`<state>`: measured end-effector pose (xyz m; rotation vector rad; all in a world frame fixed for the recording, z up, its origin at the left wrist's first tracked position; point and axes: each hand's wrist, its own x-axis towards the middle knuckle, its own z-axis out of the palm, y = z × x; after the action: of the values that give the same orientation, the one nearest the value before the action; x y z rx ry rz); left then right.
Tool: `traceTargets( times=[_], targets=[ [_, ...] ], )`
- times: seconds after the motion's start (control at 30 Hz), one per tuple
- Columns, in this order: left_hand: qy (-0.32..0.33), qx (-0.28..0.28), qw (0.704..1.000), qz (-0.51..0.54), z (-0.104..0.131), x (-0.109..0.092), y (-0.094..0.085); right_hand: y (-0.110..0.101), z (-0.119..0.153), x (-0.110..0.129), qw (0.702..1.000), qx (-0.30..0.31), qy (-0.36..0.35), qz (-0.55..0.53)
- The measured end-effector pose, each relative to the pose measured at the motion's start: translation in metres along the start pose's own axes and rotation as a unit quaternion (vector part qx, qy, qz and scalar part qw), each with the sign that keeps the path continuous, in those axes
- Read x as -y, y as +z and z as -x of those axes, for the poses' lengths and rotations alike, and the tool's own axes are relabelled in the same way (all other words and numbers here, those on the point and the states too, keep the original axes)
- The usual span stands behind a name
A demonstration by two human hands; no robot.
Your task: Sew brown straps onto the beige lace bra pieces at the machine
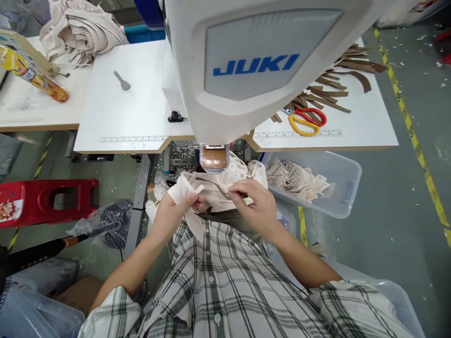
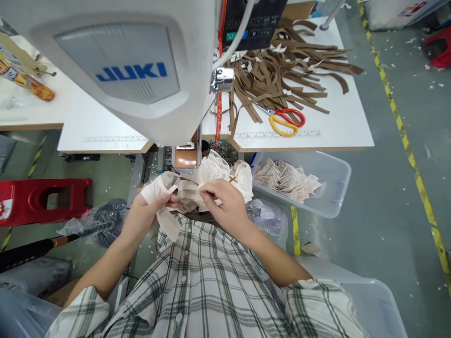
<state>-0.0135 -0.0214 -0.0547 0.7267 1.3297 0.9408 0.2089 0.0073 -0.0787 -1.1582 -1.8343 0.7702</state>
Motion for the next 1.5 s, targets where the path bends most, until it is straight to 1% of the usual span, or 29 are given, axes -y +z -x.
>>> traceTargets(
  times=[0.1, 0.17, 0.27, 0.37, 0.47, 0.6, 0.67, 0.77, 0.83, 0.9, 1.03, 1.1, 1.23, 1.3, 1.4, 1.47, 1.5],
  targets=[
    [0.008, -0.03, 0.996, 0.087, -0.002, 0.007, 0.013, 0.016, 0.0, 0.009, 0.998, 0.003, -0.065, 0.009],
    [0.021, -0.041, 0.993, 0.107, 0.0, 0.008, 0.021, 0.027, -0.001, 0.013, 0.996, -0.001, -0.087, 0.017],
    [0.028, -0.038, 0.993, 0.109, 0.002, 0.008, 0.029, 0.037, -0.004, 0.015, 0.996, -0.014, -0.089, 0.014],
    [0.031, -0.029, 0.994, 0.105, 0.003, 0.007, 0.032, 0.038, -0.005, 0.014, 0.997, -0.012, -0.074, -0.003],
    [0.032, -0.037, 0.997, 0.058, 0.004, 0.006, 0.033, 0.037, -0.006, 0.013, 0.999, -0.001, -0.041, -0.01],
    [0.052, -0.068, 0.995, -0.054, 0.004, 0.006, 0.032, 0.034, -0.008, 0.011, 0.999, 0.029, 0.023, -0.032],
    [0.071, -0.063, 0.991, -0.098, 0.004, 0.006, 0.031, 0.03, -0.011, 0.009, 0.995, 0.06, 0.054, -0.064],
    [0.109, -0.038, 0.983, -0.143, 0.003, 0.006, 0.027, 0.021, -0.017, 0.008, 0.982, 0.124, 0.087, -0.11],
    [0.136, -0.026, 0.978, -0.156, 0.003, 0.006, 0.025, 0.015, -0.022, 0.009, 0.976, 0.16, 0.086, -0.116],
    [0.156, -0.01, 0.974, -0.163, 0.003, 0.005, 0.024, 0.009, -0.026, 0.011, 0.976, 0.18, 0.067, -0.103],
    [0.166, 0.012, 0.971, -0.174, 0.002, -0.001, 0.023, 0.007, -0.028, 0.01, 0.973, 0.214, 0.024, -0.085],
    [0.156, 0.017, 0.972, -0.176, 0.001, -0.005, 0.024, 0.008, -0.026, 0.008, 0.972, 0.218, 0.02, -0.089],
    [0.144, 0.039, 0.97, -0.192, 0.001, -0.013, 0.026, 0.011, -0.021, 0.01, 0.98, 0.18, 0.04, -0.077],
    [0.155, 0.029, 0.966, -0.206, 0.001, -0.013, 0.025, 0.011, -0.021, 0.013, 0.983, 0.168, 0.038, -0.066],
    [0.196, -0.004, 0.946, -0.258, 0.001, -0.012, 0.02, 0.007, -0.023, 0.015, 0.98, 0.178, 0.049, -0.076],
    [0.223, -0.005, 0.925, -0.306, 0.001, -0.015, 0.017, 0.001, -0.025, 0.013, 0.969, 0.197, 0.086, -0.124],
    [0.226, 0.004, 0.918, -0.325, 0.001, -0.018, 0.016, -0.002, -0.025, 0.012, 0.962, 0.199, 0.109, -0.15]
  ],
)
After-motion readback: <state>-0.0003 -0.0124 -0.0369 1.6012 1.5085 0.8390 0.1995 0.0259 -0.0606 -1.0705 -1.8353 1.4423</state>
